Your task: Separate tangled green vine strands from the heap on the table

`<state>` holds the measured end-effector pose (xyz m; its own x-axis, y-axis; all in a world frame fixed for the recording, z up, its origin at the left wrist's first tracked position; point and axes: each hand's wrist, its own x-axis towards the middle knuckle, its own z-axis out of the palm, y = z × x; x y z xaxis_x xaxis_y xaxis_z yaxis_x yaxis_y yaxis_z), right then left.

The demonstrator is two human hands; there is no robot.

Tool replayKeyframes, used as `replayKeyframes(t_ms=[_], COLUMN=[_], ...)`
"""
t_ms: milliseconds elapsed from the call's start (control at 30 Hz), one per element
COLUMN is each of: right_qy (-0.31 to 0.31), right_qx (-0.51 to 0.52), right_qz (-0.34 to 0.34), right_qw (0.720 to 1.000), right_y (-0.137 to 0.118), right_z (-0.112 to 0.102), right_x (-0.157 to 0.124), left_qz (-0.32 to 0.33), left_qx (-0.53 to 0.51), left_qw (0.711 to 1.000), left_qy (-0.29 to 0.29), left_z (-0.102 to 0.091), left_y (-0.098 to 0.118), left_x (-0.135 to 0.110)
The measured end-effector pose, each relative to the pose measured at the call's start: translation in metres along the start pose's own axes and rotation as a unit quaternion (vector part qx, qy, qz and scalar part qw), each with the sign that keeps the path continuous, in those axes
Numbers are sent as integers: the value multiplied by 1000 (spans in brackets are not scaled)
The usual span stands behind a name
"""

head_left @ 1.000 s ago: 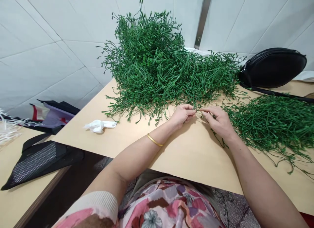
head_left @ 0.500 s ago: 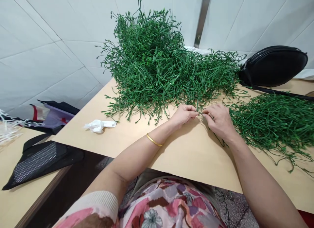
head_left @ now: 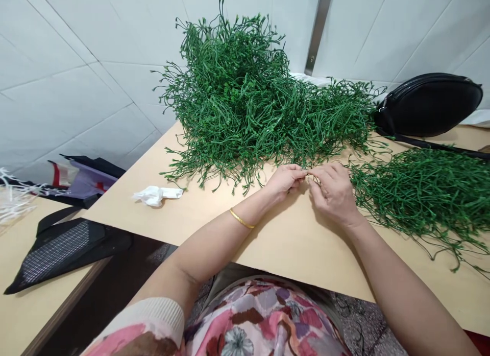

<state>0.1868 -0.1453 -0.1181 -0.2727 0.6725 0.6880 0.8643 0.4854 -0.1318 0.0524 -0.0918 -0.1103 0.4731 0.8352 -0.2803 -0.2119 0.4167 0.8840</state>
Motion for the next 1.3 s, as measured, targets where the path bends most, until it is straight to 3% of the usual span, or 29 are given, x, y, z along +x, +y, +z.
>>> replayKeyframes(t_ms=[167, 467, 667, 800, 967, 1100, 1200, 1300], right_qy=[8, -4, -71, -69, -77, -120, -132, -104], right_qx=[-41, 113, 277, 364, 268, 203, 222, 279], right_qz=[47, 156, 269, 325, 336, 324, 311, 310], right_qw=[998, 981, 920, 870, 900, 916, 914, 903], right_y=[2, 2, 0, -3, -3, -1, 0, 1], right_z=[11, 16, 14, 14, 13, 12, 13, 14], right_x=[-3, -3, -1, 0, -1, -2, -2, -1], left_qz=[-26, -37, -20, -8, 6, 9, -2, 0], left_qx=[-38, -72, -63, -50, -45, -65, -77, -75], left_qw=[999, 996, 997, 997, 999, 998, 997, 997], left_qy=[-30, -43, -47, -57, -30, 12, -5, -10], left_z=[-3, -3, -4, -5, -1, -1, -3, -4], left_y=[1, 1, -1, -4, -6, -4, -2, -2], left_x=[2, 2, 2, 4, 4, 5, 6, 6])
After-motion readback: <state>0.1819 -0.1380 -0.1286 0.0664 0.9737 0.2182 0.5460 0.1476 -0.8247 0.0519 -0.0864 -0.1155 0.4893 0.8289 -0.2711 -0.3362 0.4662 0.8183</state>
